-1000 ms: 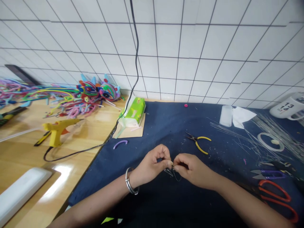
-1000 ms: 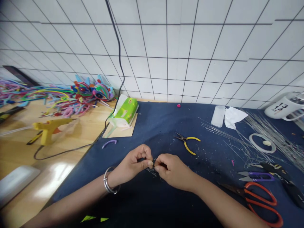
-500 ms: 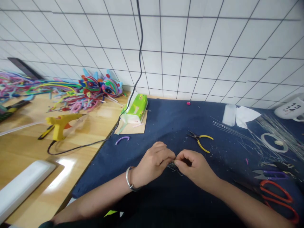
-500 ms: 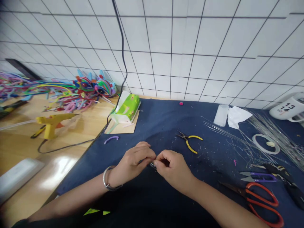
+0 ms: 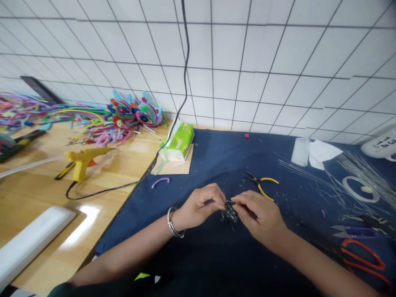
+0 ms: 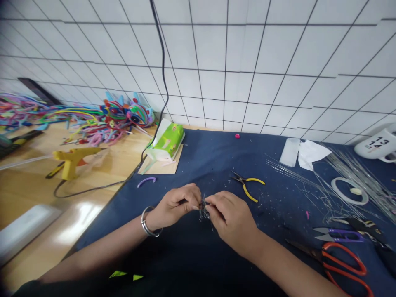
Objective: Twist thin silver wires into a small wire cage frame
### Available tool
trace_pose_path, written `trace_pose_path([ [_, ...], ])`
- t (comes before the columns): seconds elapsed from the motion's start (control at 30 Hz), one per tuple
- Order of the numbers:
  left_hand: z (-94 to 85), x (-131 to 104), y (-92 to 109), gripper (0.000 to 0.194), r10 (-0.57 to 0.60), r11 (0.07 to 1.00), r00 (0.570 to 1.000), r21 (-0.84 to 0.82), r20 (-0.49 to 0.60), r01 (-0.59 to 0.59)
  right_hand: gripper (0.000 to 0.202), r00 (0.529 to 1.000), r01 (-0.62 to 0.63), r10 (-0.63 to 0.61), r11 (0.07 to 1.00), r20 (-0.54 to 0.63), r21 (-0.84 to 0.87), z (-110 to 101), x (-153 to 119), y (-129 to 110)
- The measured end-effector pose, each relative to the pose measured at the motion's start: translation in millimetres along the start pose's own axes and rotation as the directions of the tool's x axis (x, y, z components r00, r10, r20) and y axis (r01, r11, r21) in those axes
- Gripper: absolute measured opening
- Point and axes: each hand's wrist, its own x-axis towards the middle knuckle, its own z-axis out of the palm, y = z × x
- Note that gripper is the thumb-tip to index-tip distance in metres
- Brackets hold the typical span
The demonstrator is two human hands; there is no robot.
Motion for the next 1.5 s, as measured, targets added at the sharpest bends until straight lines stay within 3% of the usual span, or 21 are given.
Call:
trace_pose_path([
  [0.2, 1.3, -1.4, 1.3, 0.01, -0.02, 0.999, 0.999, -0.026, 0.025, 0.021, 0.018, 0.986, 0.165, -0.158, 0.971, 0.054, -0.17, 6.6, -5.6, 5.1],
  [0.47, 4.9, -1.2, 1.2, 0.009, -0.07, 0.996, 0.997, -0.049, 0.031, 0.071, 0.01, 0.941, 0.339, -0.315, 0.848, 0.126, -0.407, 11.2, -10.6, 7.1],
  [0.6, 7.2, -1.7, 1.9, 0.007, -0.193, 0.961, 0.981, -0.205, -0.015, 0.186, 0.008, 0.943, 0.32, -0.327, 0.844, 0.06, -0.431, 12.1, -9.9, 4.8],
  [0.7, 7.2, -2.3, -0.3, 0.01, -0.331, 0.879, 0.942, -0.382, -0.054, 0.287, 0.009, 0.949, 0.298, -0.313, 0.872, 0.025, -0.389, 13.1, -11.0, 3.8],
  [0.87, 5.7, -2.9, -4.5, 0.014, -0.437, 0.768, 0.898, -0.54, -0.047, 0.345, 0.009, 0.934, 0.354, -0.35, 0.866, 0.077, -0.354, 16.2, -14.8, 5.6],
  [1.07, 4.8, 0.2, -0.1, 0.013, -0.369, 0.846, 0.929, -0.407, 0.021, 0.345, 0.011, 0.964, 0.254, -0.264, 0.905, 0.017, -0.341, 10.6, -10.1, 8.7],
  [1.3, 6.4, 1.4, 7.5, 0.014, -0.337, 0.912, 0.94, -0.232, 0.046, 0.338, 0.018, 0.944, 0.329, -0.298, 0.873, 0.141, -0.36, 10.3, -12.1, 13.0],
  [1.5, 8.8, 2.1, 9.2, 0.014, -0.351, 0.9, 0.935, -0.255, 0.06, 0.354, 0.011, 0.919, 0.395, -0.345, 0.795, 0.192, -0.461, 12.0, -12.6, 11.4],
])
